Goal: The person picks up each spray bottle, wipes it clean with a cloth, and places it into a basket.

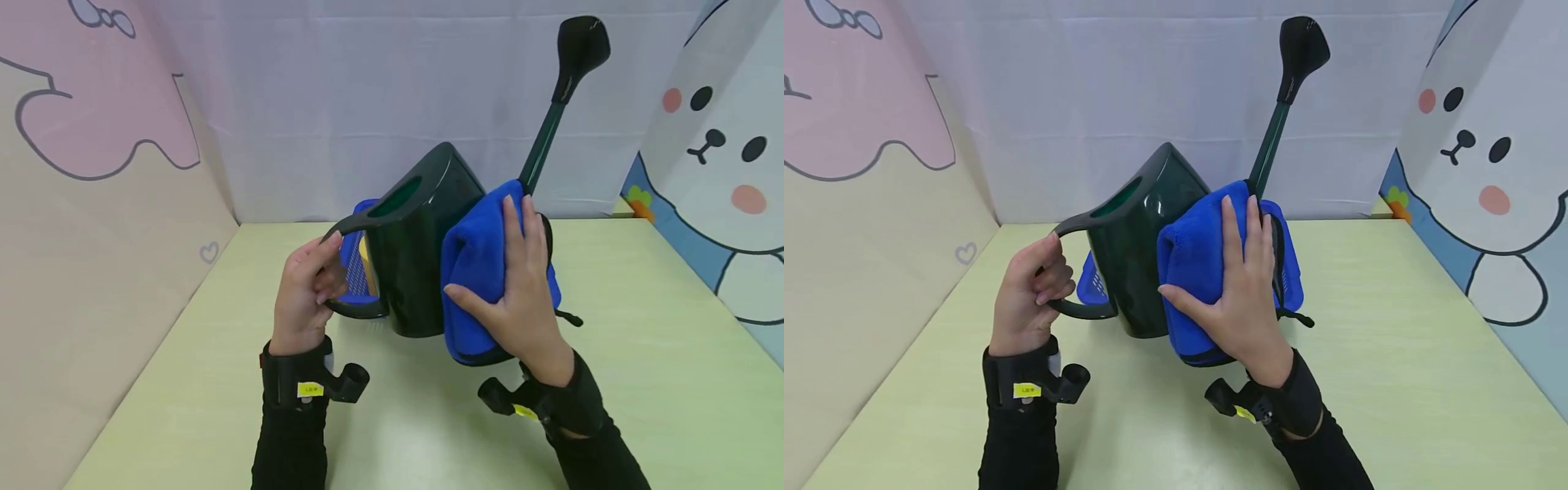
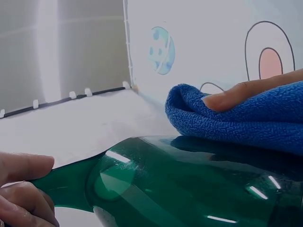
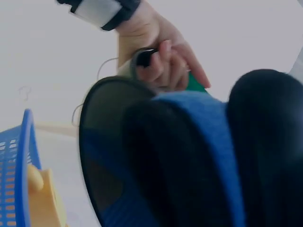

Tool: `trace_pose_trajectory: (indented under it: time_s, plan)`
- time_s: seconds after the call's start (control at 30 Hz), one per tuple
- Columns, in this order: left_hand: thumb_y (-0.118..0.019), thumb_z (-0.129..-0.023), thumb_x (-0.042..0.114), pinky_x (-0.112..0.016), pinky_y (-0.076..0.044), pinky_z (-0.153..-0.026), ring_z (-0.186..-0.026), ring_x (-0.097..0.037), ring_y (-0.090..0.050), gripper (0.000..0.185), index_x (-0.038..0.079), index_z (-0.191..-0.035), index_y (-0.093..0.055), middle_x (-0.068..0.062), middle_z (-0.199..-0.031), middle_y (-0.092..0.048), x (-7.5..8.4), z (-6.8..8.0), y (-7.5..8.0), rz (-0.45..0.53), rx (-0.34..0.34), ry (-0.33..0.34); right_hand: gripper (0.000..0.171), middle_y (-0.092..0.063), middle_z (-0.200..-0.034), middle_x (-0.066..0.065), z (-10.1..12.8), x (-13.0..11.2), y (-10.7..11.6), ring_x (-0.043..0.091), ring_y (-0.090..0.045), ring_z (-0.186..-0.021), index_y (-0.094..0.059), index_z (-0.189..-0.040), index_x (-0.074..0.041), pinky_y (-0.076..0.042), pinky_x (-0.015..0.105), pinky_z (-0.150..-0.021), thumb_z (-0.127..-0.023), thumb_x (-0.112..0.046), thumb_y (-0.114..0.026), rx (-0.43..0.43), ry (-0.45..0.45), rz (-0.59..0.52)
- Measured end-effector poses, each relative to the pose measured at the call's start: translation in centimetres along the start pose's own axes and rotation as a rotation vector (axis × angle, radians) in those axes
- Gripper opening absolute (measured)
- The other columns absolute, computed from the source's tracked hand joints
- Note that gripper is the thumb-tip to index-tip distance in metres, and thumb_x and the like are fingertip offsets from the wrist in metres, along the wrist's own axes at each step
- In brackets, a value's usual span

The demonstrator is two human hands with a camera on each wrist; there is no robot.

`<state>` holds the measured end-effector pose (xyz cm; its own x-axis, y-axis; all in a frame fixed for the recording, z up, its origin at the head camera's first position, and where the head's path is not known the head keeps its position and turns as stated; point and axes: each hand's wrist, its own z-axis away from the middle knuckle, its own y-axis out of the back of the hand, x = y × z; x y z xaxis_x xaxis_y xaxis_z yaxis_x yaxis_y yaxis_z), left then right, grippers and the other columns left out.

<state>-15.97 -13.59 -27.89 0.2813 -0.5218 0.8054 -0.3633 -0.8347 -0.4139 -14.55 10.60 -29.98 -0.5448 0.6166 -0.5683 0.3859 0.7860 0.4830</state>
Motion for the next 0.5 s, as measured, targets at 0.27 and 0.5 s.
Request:
trace_pose_trajectory:
  time_s: [0.27,0.5]
  plan:
    - [-0.043,-0.095,0.011,-0.028,-0.009,-0.043,-0.039,-0.012,-0.022,0.035,0.013,-0.06,-0.049,0.004,-0.048,-0.027,0.3,0.0,0.2,-0.008,0.002,-0.004,0.088,-0.018,-0.151,0.016,0.3,-0.2,-1.5,0.039,-0.013,-0.14,-0.025,-0.144,-0.026,-0.016,0.064,-0.105,-0.073,-0.074,-0.044,0.103,0.306,0.131]
    - [-0.043,-0.095,0.012,-0.027,-0.009,-0.043,-0.038,-0.01,-0.024,0.037,0.014,-0.058,-0.045,0.003,-0.049,-0.025,0.1,-0.2,0.5,0.004,0.026,0.026,0.069,-0.034,-0.141,0.021,1.3,-1.3,-3.4,0.05,-0.021,-0.133,-0.047,-0.131,-0.024,-0.019,0.067,-0.101,-0.076,-0.065,-0.054,0.059,0.641,0.363]
